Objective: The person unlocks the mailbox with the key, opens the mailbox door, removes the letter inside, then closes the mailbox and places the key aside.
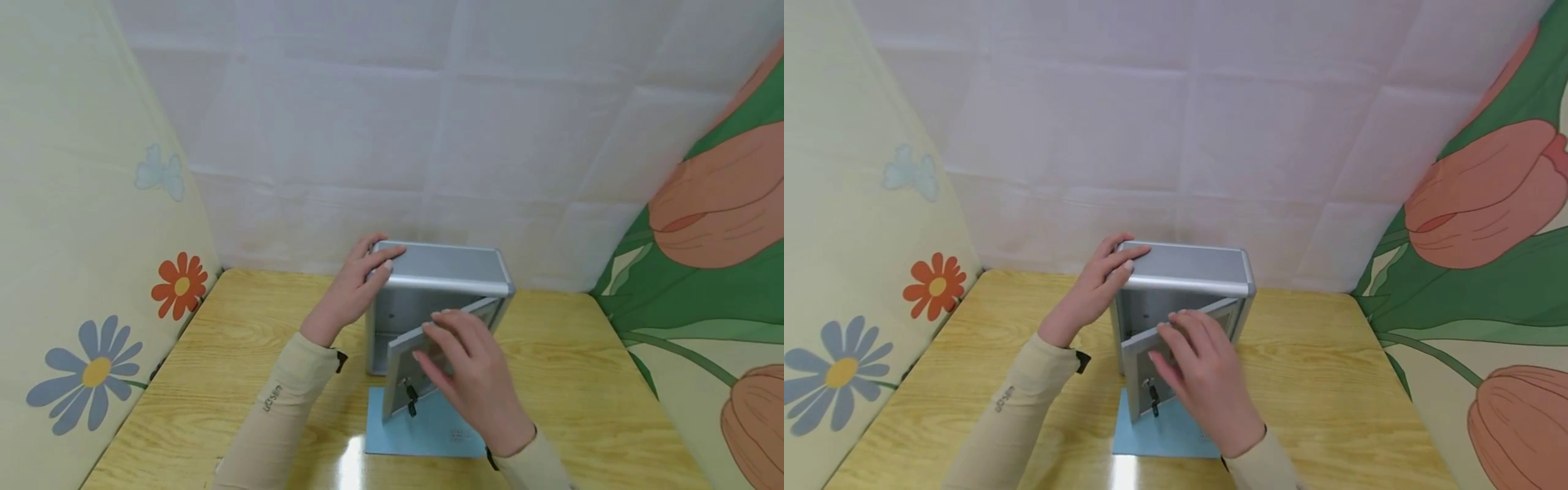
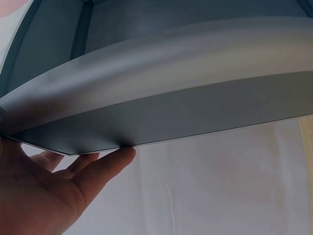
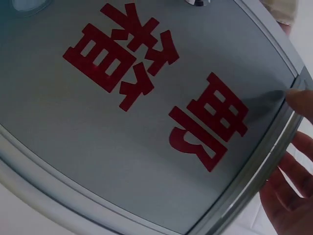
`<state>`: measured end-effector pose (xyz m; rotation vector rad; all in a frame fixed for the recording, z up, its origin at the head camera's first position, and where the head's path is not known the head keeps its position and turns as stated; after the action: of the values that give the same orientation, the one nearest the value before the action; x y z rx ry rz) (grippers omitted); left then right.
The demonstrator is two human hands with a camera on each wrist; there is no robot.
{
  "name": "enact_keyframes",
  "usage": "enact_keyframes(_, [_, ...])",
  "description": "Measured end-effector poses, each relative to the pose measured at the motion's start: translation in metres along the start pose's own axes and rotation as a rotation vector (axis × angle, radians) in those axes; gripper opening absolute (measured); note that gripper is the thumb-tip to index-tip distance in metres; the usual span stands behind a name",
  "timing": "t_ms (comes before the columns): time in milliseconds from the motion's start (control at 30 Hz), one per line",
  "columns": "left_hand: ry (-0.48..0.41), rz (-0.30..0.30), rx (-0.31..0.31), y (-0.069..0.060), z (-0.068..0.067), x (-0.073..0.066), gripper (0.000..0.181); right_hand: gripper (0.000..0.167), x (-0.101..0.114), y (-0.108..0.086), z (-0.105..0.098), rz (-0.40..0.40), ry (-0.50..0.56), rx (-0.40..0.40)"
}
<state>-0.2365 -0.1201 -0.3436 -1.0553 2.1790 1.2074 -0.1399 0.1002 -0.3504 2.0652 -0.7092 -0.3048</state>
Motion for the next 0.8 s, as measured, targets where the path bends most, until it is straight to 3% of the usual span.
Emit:
enact_keyframes(267, [0.009, 0.000, -0.004, 0.000, -0.001, -0.001, 0.045, 0.026, -0.008, 0.005, 0.016, 0.014, -0.022, -0.006])
enact_keyframes(533, [0.021, -0.014, -0.004, 0.001, -0.001, -0.001, 0.045, 0.029, -0.014, 0.012, 0.028, 0.028, -0.074, 0.003])
enact_keyframes(800, [0.003, -0.007, -0.011, 0.001, -0.001, -0.002, 0.045, 0.032, -0.015, 0.014, 0.035, 0.100, -0.086, 0.016])
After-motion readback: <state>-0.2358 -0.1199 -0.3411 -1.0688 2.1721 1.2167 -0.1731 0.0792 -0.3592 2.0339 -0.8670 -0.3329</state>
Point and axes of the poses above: each hand's wrist, its own y-axis towards the middle knuckle, its own z-axis out of the palm, x = y × z, the point moved 1 cm from there along y, towards the middle knuckle, and after that the axes turned 3 degrees about -x, right-handed, at the moved point
